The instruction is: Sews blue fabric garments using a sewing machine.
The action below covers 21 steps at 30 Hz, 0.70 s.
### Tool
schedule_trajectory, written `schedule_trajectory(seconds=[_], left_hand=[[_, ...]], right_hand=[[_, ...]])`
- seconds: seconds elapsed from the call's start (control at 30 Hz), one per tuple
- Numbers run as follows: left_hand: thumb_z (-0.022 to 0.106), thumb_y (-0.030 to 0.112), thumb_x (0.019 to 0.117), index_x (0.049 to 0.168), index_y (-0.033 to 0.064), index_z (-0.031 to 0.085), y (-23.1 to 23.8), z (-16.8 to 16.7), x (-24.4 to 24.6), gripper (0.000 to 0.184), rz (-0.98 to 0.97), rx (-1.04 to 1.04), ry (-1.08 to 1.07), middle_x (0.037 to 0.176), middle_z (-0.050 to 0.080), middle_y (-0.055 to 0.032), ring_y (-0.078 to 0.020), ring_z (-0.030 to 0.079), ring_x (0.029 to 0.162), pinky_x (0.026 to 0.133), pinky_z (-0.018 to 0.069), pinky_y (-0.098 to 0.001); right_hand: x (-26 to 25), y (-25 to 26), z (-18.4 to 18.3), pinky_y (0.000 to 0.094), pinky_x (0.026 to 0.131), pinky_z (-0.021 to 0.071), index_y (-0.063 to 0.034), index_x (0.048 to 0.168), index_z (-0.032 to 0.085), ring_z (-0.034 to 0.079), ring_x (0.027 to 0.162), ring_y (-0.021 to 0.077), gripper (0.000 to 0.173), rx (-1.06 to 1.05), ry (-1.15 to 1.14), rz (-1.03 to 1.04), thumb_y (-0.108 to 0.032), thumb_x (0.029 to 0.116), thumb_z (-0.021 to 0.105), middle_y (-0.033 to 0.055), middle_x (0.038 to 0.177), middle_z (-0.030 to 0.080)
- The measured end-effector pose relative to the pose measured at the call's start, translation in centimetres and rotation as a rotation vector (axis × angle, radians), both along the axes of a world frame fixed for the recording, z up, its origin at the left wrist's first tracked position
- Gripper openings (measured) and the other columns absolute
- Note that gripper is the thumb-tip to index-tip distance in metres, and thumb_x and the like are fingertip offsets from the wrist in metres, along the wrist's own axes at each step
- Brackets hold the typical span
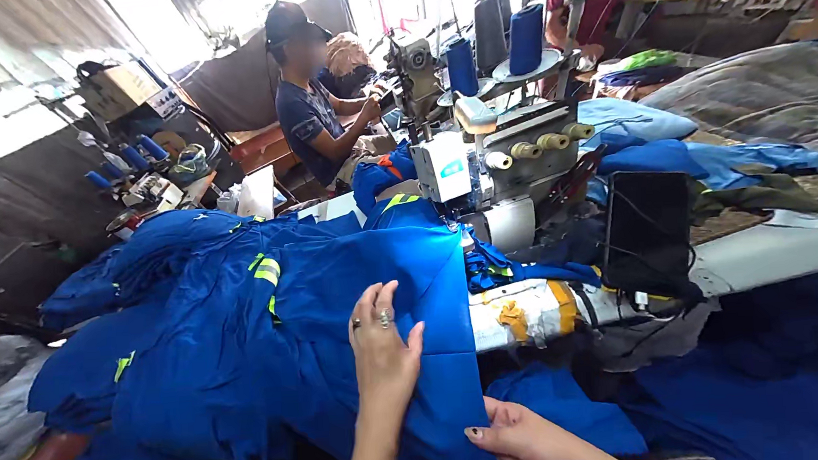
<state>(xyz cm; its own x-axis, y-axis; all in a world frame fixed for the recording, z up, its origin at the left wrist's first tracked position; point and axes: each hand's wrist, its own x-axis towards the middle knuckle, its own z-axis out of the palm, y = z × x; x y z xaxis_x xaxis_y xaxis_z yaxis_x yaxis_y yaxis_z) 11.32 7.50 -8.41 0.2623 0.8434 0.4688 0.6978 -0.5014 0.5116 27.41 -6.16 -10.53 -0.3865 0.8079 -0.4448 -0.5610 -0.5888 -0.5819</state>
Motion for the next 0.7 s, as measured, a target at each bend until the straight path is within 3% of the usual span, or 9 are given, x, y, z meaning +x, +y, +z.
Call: schedule_trajectory(seconds=[0.07,0.17,0.23,0.3,0.37,0.4,0.5,0.6,0.7], left_hand=[[0.07,0.005,0.0863,0.131,0.0061,0.067,0.9,-3.2,0.5,0.045,0.141,0.04,0.058,0.135,0.061,-0.0204,-0.0449,0.055,0.128,0.102,0.0439,-0.0648],[0.056,-0.007,0.0928,0.114,0.0025,0.075,3.3,-3.2,-1.8,0.03,0.287,-0.053,0.001,0.122,0.07,-0.0191,-0.0423,0.063,0.119,0.1,0.0469,-0.0621],[0.054,-0.005,0.0963,0.109,0.0013,0.076,3.6,-1.1,-3.2,0.027,0.249,-0.003,-0.097,0.114,0.073,-0.0191,-0.0372,0.069,0.11,0.095,0.0522,-0.0571],[0.062,0.001,0.094,0.101,0.0005,0.077,2.2,1.7,-3.6,0.017,0.1,0.159,-0.11,0.099,0.076,-0.0151,-0.025,0.074,0.094,0.086,0.0584,-0.0429],[0.067,0.017,0.0926,0.092,0.0025,0.076,-0.7,5.3,-3.2,0.017,-0.094,0.253,0.004,0.085,0.074,-0.0074,-0.011,0.071,0.079,0.075,0.0591,-0.0263],[0.068,0.024,0.0936,0.088,0.0035,0.075,-2.6,7.1,-2.6,0.023,-0.186,0.234,0.093,0.08,0.073,-0.006,-0.0101,0.07,0.073,0.07,0.0587,-0.025],[0.07,0.022,0.0939,0.088,-0.0009,0.074,-7.8,9.6,0.0,0.024,-0.375,0.001,0.35,0.081,0.074,-0.0125,-0.0233,0.073,0.069,0.06,0.0605,-0.0393],[0.071,0.02,0.0925,0.09,-0.0004,0.075,-9.1,7.1,1.7,0.02,-0.383,-0.114,0.436,0.081,0.073,-0.0136,-0.0264,0.074,0.068,0.056,0.0597,-0.042],[0.072,0.017,0.0895,0.094,0.0015,0.074,-8.3,4.9,3.1,0.016,-0.352,-0.116,0.475,0.079,0.07,-0.0124,-0.0251,0.071,0.062,0.051,0.0573,-0.0396]], right_hand=[[0.2,-0.2,0.1,0.0319,0.084,0.0606,-0.0125,0.122,0.059,0.073,0.094,0.0134,0.028,0.018,-0.039,0.026,0.003,0.0987,0.055,0.0019,0.106,0.075],[0.9,-0.8,0.3,0.0258,0.08,0.0583,-0.0132,0.12,0.062,0.071,0.092,0.0082,0.028,0.063,-0.121,0.01,0.004,0.0975,0.056,-0.0014,0.104,0.074],[1.6,-1.2,0.3,0.0272,0.084,0.0585,-0.0117,0.117,0.063,0.071,0.093,0.0086,0.027,0.081,-0.122,-0.022,0.005,0.0969,0.056,-0.0013,0.103,0.075],[2.3,-1.7,-0.3,0.0286,0.085,0.0583,-0.0123,0.115,0.064,0.071,0.093,0.009,0.026,0.075,-0.099,-0.033,0.004,0.0969,0.056,-0.0012,0.102,0.075],[2.9,-2.0,-0.8,0.027,0.08,0.0579,-0.0138,0.113,0.064,0.071,0.09,0.0077,0.024,0.064,-0.112,-0.024,0.003,0.0972,0.057,-0.0022,0.1,0.075],[3.2,-2.0,-0.9,0.0264,0.079,0.0579,-0.0142,0.114,0.063,0.071,0.09,0.0071,0.024,0.059,-0.127,-0.01,0.002,0.0981,0.056,-0.0029,0.1,0.075],[3.9,-2.5,-1.5,0.0256,0.075,0.0568,-0.0146,0.111,0.064,0.07,0.087,0.0053,0.02,0.082,-0.192,-0.002,-0.001,0.0984,0.056,-0.0047,0.097,0.074],[4.4,-2.9,-2.3,0.0269,0.077,0.0578,-0.014,0.109,0.066,0.07,0.087,0.0054,0.018,0.146,-0.215,-0.04,-0.002,0.0978,0.057,-0.0055,0.097,0.075],[5.0,-2.5,-2.3,0.0244,0.072,0.0563,-0.0136,0.109,0.067,0.07,0.084,0.0037,0.017,0.214,-0.274,-0.098,-0.004,0.0984,0.058,-0.0056,0.095,0.075]])
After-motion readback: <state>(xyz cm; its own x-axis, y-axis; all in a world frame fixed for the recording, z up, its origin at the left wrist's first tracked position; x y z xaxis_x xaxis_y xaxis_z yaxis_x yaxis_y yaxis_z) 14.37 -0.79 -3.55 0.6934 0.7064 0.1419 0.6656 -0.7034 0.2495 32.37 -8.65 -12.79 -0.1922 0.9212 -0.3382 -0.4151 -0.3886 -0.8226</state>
